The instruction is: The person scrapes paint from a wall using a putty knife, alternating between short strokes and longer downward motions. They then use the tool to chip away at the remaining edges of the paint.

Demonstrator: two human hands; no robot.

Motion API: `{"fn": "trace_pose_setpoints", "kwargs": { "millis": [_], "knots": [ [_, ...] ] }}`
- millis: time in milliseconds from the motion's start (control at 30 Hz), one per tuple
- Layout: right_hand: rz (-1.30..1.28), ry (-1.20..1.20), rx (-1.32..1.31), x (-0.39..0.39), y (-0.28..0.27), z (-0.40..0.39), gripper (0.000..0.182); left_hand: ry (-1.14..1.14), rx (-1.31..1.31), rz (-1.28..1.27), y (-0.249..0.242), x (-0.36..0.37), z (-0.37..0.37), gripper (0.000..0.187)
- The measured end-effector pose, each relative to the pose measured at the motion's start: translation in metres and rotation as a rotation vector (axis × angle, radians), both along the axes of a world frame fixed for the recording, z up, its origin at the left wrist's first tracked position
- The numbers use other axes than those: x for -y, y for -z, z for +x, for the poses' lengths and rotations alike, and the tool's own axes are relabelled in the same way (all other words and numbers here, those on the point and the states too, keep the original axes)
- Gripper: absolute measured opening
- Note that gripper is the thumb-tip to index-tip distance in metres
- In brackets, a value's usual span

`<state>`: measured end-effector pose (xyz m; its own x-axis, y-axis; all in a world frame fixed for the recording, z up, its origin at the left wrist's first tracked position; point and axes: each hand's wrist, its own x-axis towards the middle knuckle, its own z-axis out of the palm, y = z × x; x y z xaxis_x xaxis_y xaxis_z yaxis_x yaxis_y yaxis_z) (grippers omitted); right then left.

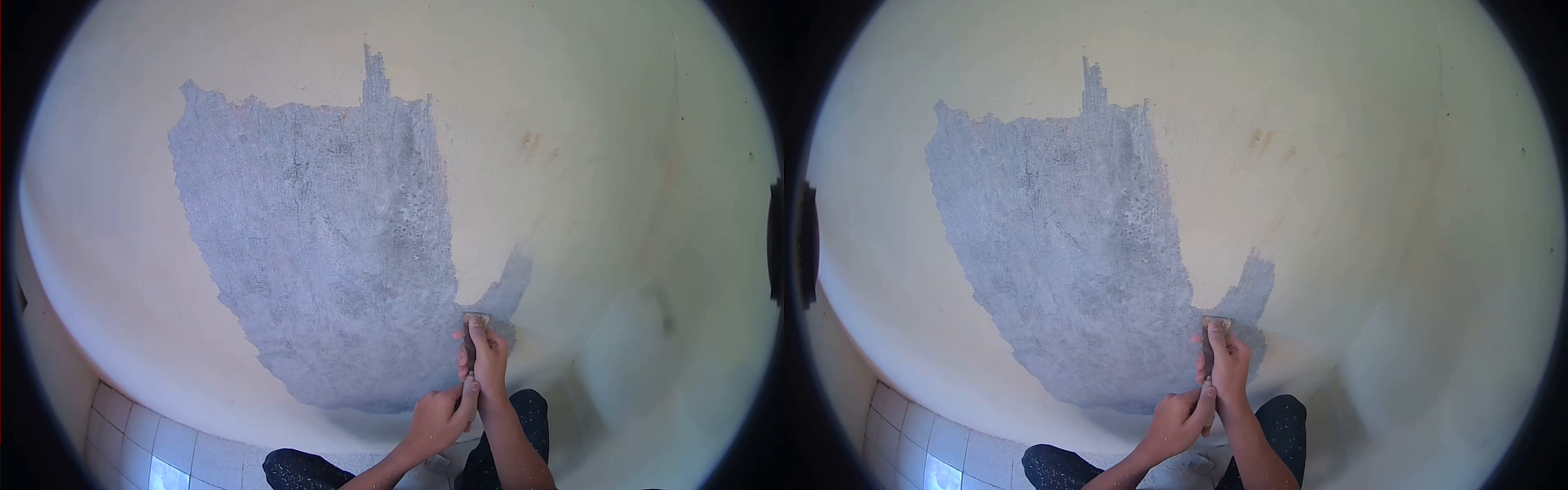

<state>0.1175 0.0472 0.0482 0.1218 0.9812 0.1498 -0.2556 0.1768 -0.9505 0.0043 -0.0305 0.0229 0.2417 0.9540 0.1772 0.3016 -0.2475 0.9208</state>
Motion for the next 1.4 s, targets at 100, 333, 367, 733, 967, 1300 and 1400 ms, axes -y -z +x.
{"fn": "trace_pose_setpoints", "kwargs": {
  "millis": [100,333,367,733,967,1300,1400],
  "knots": [
    [-0.001,0.010,-0.023,-0.003,0.004,0.001,0.048,-0.010,0.002,0.024,0.004,-0.003,0.000,0.051],
    [0.022,0.064,-0.005,-0.005,0.004,-0.003,0.054,-0.039,0.095,0.039,0.020,-0.005,0.005,0.047],
    [0.029,0.069,-0.004,-0.006,0.004,-0.003,0.055,-0.037,0.101,0.043,0.022,-0.006,0.006,0.046],
    [0.115,0.061,-0.007,-0.016,0.002,0.008,0.054,-0.061,0.158,0.052,0.035,-0.012,0.028,0.031],
    [0.090,0.052,0.026,-0.011,-0.011,0.008,0.054,-0.064,0.186,0.101,0.044,-0.019,0.034,0.039],
    [0.071,0.079,0.029,-0.014,-0.012,0.009,0.055,-0.080,0.049,0.115,0.030,-0.017,0.031,0.037],
    [0.087,0.072,0.018,-0.017,-0.011,0.007,0.055,-0.093,0.053,0.128,0.026,-0.018,0.030,0.038]
  ]
}}
